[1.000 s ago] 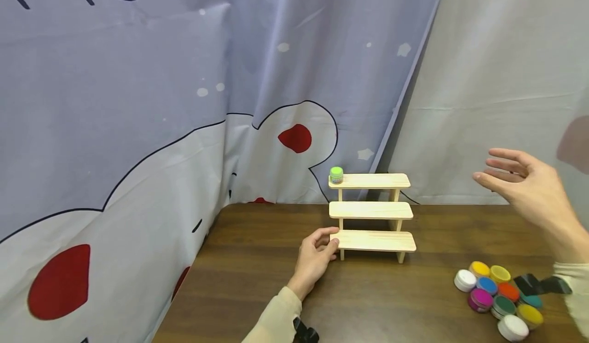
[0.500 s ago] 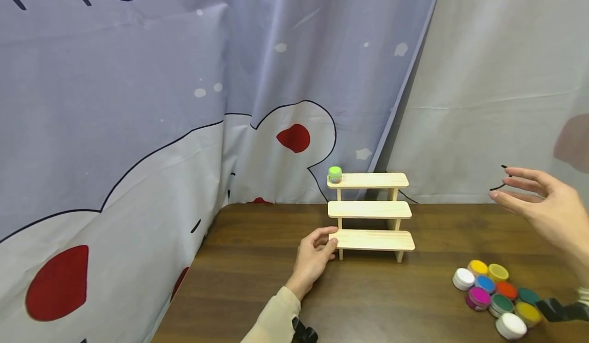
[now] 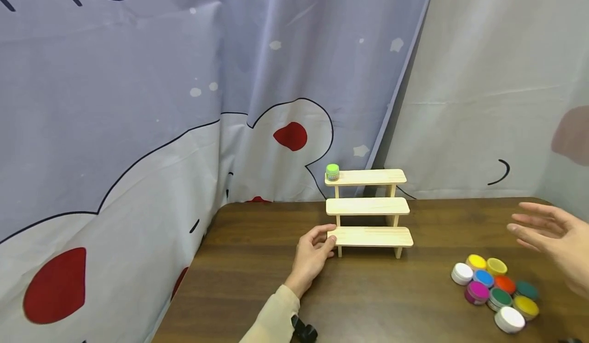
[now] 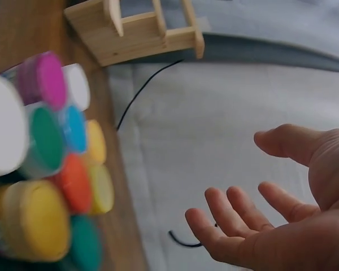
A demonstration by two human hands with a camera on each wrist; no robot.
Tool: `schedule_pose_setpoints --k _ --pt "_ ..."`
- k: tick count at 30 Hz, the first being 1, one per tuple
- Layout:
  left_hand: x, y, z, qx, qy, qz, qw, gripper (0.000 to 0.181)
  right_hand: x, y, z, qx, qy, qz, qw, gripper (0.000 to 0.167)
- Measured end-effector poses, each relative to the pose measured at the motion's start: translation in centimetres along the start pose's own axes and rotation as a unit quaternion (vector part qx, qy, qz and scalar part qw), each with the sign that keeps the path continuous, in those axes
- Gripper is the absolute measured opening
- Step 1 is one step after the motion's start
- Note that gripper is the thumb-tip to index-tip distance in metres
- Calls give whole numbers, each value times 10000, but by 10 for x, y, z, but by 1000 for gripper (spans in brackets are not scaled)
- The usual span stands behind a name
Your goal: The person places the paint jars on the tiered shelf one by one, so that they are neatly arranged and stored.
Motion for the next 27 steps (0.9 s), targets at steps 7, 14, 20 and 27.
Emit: schedule_pose_setpoints --k 7,14,20,27 --pt "0 0 1 14 9 -19 10000 28 8 -22 -30 -198 359 137 9991 59" --pt "0 0 0 4 17 -35 10000 27 15 -38 -62 -677 179 290 9971 57" --pt "0 1 1 -7 5 -49 10000 27 24 -50 -93 -863 -481 360 9945 54" --pt "0 0 1 17 9 -52 10000 27 24 -61 -105 -603 -425 487 9961 57"
Point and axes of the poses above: each hand's wrist, its own y-axis towards the middle knuckle, its own x-axis out of the back of the hand, z = x × y, the point moved 7 cm from there along y, towards the middle knuckle, and after that the axes turned 3 degrees about y, right-handed, at the moved point
